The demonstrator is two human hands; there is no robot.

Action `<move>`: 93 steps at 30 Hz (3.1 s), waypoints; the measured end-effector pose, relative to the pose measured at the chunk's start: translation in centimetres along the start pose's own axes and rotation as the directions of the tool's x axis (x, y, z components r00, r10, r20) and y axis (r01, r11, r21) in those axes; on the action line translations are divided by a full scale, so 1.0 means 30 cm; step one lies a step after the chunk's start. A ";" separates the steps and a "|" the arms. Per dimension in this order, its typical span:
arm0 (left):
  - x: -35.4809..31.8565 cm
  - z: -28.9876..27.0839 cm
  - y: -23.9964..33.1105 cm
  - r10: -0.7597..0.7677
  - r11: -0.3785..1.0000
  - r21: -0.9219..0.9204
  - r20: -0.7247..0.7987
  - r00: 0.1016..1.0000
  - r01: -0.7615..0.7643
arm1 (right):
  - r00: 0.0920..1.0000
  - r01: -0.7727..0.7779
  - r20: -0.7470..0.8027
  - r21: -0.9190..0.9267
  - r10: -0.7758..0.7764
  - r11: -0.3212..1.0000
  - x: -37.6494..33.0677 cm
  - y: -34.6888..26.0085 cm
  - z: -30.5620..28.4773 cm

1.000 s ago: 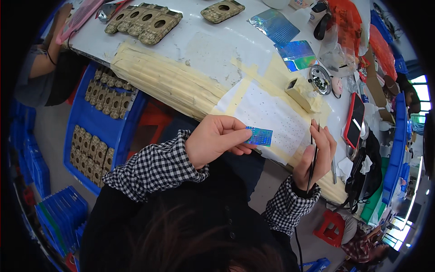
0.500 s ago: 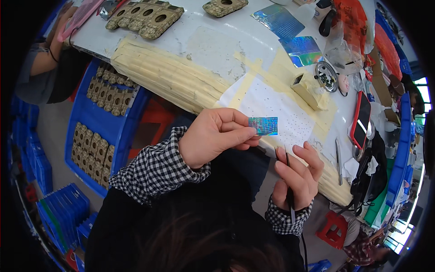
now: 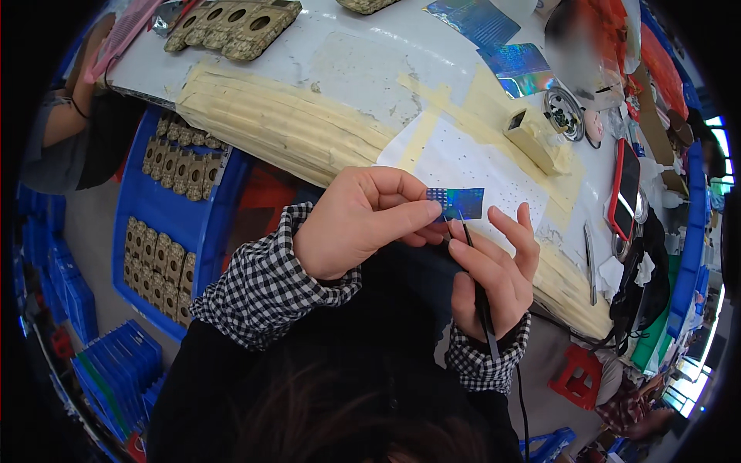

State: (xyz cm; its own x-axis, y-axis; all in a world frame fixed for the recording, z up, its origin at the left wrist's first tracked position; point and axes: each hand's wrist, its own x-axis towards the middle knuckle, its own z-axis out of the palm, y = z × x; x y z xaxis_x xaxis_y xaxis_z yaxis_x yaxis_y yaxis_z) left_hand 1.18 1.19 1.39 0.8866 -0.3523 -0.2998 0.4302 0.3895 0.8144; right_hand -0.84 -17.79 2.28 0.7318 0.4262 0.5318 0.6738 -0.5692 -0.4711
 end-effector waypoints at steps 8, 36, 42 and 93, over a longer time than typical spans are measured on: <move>0.003 0.010 0.004 -0.008 1.000 0.002 -0.050 0.999 0.009 | 1.000 -0.007 0.011 0.037 0.006 0.999 0.008 0.015 0.001; 0.008 0.009 -0.005 0.007 1.000 0.016 -0.067 0.998 -0.006 | 1.000 -0.022 0.011 0.054 0.021 0.998 0.029 0.024 0.015; 0.008 0.002 0.002 -0.029 0.999 -0.031 -0.036 0.999 0.028 | 1.000 -0.011 -0.012 0.060 0.012 0.998 0.022 0.025 0.027; 0.005 0.000 -0.001 -0.026 0.999 -0.037 -0.040 0.999 0.024 | 0.999 0.042 -0.004 -0.098 -0.043 0.994 -0.012 0.019 0.011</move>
State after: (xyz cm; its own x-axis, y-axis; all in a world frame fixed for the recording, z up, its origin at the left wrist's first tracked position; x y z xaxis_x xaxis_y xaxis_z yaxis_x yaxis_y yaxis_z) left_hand 1.30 1.12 1.32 0.8812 -0.3279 -0.3404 0.4577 0.4122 0.7878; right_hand -0.70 -18.05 1.59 0.7018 0.4475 0.5543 0.6910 -0.6169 -0.3769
